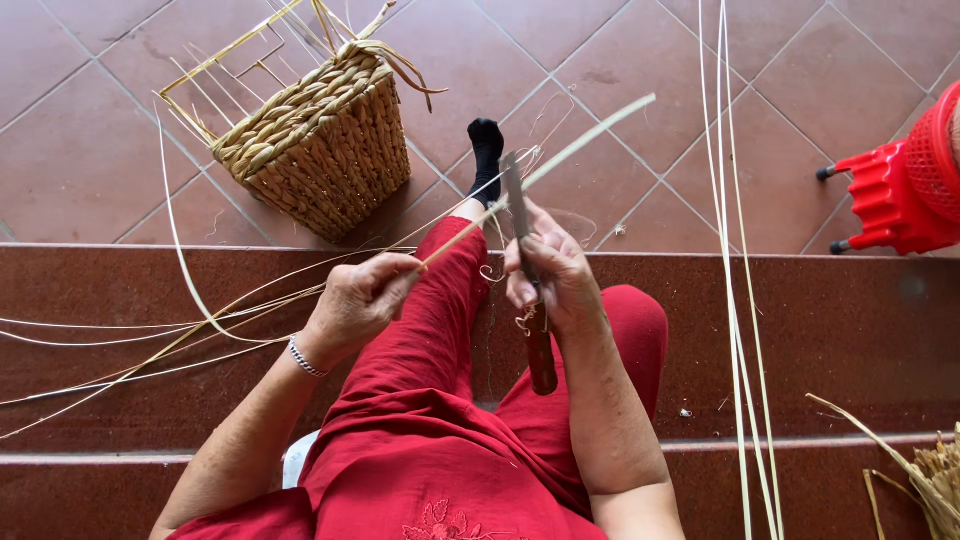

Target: The person sits on the floor and uses a knife to split long bamboo strips into thinner strands. They hold the strips with one hand and draw the knife along the length to separate them, occasionally adjusting the position of the strips.

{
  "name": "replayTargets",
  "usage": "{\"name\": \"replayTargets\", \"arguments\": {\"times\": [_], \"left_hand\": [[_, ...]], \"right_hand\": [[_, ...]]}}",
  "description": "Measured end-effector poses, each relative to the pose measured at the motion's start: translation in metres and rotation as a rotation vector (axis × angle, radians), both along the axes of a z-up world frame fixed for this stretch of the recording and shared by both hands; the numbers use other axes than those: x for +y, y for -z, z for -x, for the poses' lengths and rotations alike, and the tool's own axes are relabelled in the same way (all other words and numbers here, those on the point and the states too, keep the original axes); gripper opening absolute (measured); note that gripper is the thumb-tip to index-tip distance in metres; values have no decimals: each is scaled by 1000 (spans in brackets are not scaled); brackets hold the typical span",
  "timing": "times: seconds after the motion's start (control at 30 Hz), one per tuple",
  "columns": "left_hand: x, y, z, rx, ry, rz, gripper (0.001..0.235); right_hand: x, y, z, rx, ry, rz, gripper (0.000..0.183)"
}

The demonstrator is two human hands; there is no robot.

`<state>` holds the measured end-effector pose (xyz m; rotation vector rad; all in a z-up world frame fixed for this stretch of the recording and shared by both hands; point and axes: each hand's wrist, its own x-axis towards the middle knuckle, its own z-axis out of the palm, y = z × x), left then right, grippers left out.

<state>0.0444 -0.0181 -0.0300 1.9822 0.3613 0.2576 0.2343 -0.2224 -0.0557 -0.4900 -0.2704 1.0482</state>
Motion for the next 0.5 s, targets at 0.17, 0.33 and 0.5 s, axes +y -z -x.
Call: {"name": "replayTargets", "arguments": {"times": [0.17,0.33,0.5], "left_hand": [[9,-1,3,47,-175,44,18],[10,3,4,19,-164,61,18],[-4,8,3,14,-43,24,19]], "right_hand": [[-7,-10,-11,-178,362,278,60],[-6,-26,3,-304,256,405,56],[18,-21,36,-201,-135,308,48]]}}
